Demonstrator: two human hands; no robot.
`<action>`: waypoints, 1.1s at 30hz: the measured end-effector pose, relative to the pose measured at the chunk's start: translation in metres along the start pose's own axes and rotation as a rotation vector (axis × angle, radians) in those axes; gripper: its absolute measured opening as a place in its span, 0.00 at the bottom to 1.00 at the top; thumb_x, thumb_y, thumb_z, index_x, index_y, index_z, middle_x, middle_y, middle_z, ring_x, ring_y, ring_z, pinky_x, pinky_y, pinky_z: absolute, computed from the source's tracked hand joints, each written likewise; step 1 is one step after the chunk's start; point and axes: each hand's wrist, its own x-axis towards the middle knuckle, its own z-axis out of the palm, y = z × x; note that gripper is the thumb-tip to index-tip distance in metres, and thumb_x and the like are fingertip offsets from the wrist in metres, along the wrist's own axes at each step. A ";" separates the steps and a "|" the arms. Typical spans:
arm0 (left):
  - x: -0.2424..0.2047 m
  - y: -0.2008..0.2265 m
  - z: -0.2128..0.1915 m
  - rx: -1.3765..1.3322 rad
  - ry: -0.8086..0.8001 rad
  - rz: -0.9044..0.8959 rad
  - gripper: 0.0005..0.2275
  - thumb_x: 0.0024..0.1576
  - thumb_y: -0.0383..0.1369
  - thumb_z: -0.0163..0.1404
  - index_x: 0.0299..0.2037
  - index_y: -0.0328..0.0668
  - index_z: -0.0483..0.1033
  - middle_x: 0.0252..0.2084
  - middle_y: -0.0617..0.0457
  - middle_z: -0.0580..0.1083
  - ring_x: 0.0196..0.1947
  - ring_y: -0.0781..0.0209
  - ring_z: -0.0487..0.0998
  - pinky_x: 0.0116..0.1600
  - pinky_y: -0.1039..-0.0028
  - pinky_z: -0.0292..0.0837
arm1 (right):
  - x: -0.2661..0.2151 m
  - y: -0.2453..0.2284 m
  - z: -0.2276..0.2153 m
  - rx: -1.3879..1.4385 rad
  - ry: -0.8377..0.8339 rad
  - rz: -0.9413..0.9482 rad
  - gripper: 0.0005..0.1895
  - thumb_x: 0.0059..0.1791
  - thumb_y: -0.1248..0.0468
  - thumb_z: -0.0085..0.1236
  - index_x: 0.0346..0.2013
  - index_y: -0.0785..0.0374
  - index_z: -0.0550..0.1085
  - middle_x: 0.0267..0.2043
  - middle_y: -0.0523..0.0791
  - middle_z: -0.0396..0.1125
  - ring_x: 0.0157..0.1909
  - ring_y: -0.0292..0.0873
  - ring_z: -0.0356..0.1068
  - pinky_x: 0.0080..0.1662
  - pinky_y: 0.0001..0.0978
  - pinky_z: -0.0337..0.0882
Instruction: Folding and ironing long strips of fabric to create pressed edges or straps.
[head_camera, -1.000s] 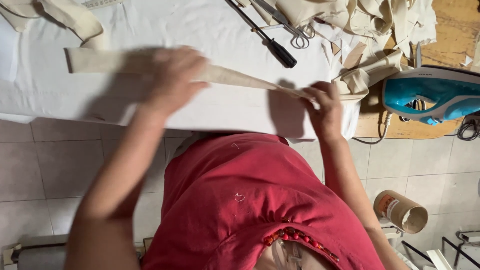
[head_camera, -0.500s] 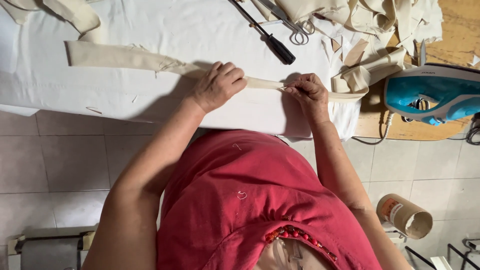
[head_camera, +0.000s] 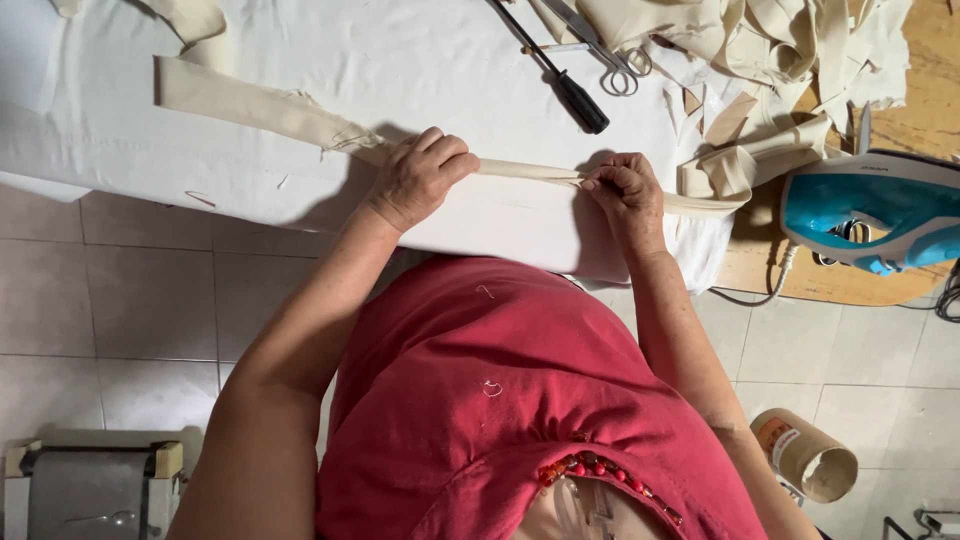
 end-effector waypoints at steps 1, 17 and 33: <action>-0.004 -0.002 0.004 0.042 -0.024 0.025 0.06 0.54 0.32 0.47 0.26 0.52 0.64 0.27 0.61 0.59 0.26 0.65 0.63 0.27 0.80 0.63 | 0.000 0.000 0.000 -0.006 -0.005 -0.002 0.06 0.45 0.65 0.59 0.30 0.65 0.74 0.34 0.49 0.57 0.41 0.46 0.63 0.46 0.36 0.63; 0.040 0.003 0.021 -0.317 -0.510 -0.415 0.12 0.51 0.45 0.50 0.35 0.47 0.74 0.31 0.54 0.68 0.35 0.55 0.70 0.36 0.64 0.68 | -0.044 -0.047 0.040 0.237 0.215 0.467 0.07 0.50 0.65 0.49 0.37 0.66 0.71 0.24 0.48 0.67 0.24 0.39 0.68 0.28 0.22 0.66; 0.053 -0.026 0.001 -0.952 -0.974 -0.552 0.09 0.45 0.33 0.52 0.36 0.52 0.74 0.34 0.50 0.75 0.35 0.53 0.77 0.32 0.67 0.74 | -0.025 -0.096 0.160 1.280 0.701 0.920 0.17 0.42 0.59 0.60 0.39 0.67 0.68 0.37 0.51 0.67 0.39 0.48 0.71 0.36 0.38 0.74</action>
